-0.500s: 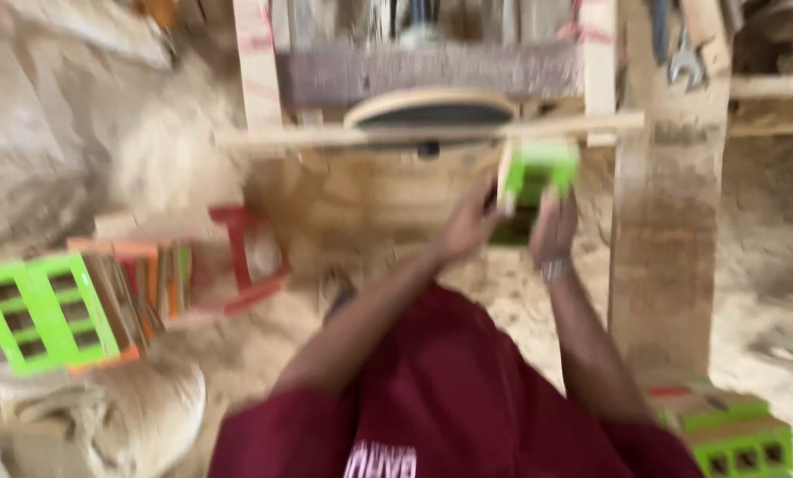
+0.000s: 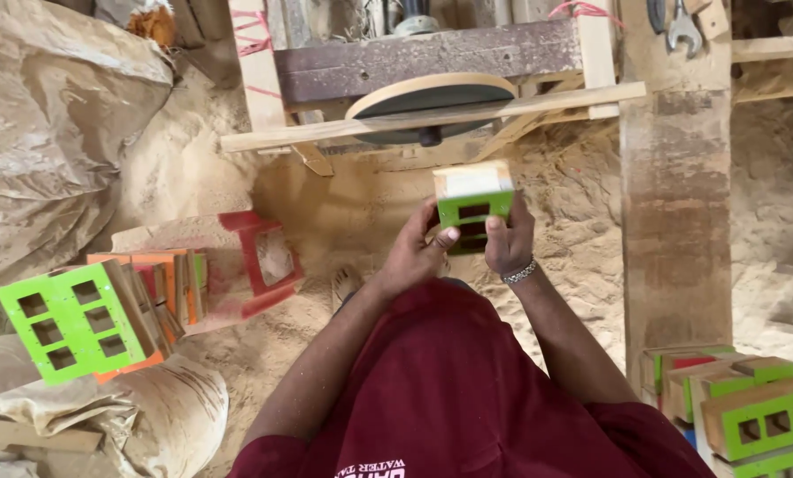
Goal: The person sands the edges of small, green-painted wooden blocks using a rotating sanding machine. They handle the blocks one at a time, pressing them against the spinning wheel to smooth the surfaces, then place them on a nearby wooden table.
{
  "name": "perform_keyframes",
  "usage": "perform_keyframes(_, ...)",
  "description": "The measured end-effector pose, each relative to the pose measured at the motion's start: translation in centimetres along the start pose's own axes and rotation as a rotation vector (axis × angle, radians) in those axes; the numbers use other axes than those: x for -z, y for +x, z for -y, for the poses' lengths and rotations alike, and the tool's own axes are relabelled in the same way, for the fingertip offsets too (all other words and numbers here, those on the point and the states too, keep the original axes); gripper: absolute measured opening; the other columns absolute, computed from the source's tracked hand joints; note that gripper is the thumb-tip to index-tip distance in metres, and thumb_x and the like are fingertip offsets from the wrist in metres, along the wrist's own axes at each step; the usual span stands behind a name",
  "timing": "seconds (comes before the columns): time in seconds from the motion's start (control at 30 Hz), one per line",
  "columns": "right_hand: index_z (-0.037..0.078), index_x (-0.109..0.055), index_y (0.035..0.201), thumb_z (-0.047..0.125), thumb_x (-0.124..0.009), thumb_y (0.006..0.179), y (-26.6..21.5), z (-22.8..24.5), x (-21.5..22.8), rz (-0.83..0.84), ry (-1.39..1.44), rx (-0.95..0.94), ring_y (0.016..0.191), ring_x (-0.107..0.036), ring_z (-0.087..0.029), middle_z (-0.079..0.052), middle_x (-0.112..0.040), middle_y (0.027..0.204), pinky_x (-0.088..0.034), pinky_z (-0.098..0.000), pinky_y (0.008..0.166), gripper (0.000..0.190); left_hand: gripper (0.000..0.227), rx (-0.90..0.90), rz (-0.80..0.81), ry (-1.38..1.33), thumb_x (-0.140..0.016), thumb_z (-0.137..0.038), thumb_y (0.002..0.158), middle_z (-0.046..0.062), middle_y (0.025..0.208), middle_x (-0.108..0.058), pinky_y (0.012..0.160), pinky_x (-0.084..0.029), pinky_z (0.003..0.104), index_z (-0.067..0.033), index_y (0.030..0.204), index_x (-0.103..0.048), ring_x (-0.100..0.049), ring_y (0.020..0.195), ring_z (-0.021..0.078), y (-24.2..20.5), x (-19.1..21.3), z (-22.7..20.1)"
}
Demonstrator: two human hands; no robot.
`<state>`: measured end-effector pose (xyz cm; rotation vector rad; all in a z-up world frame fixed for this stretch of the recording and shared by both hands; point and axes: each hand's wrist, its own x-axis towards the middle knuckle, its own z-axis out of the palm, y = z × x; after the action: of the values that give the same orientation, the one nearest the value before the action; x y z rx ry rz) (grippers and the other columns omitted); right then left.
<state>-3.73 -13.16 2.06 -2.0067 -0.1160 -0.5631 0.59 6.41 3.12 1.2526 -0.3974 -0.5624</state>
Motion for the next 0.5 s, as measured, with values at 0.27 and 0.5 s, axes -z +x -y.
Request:
perform_keyframes(0.27,0.001,-0.059,0.133,0.054,-0.054,0.103,4.3,1.6,-2.8,0.632,-0.386,-0.345,0.087,-0.074,-0.026,-0.021,-0.076,0.100,-0.058,-0.0372,0.075,0.061,0.057,0.324,-0.324,-0.187,-0.070,-0.010,0.091,0.016,0.130,-0.059,0.103,-0.058,0.048,-0.0061,0.141,-0.043,-0.062,0.121,0.0285,-1.6,7.2,0.9)
perform_keyframes(0.5,0.009,-0.047,0.135,0.058,-0.059,0.088,5.1,1.2,-4.2,0.326,0.321,-0.945,0.082,-0.072,-0.028,-0.016,-0.066,0.102,-0.062,-0.0433,0.068,0.069,0.041,0.339,-0.728,-0.585,-0.060,-0.003,0.098,0.021,0.128,-0.057,0.096,-0.061,0.051,0.0001,0.135,-0.042,-0.065,0.111,0.0337,-1.0,8.9,2.8)
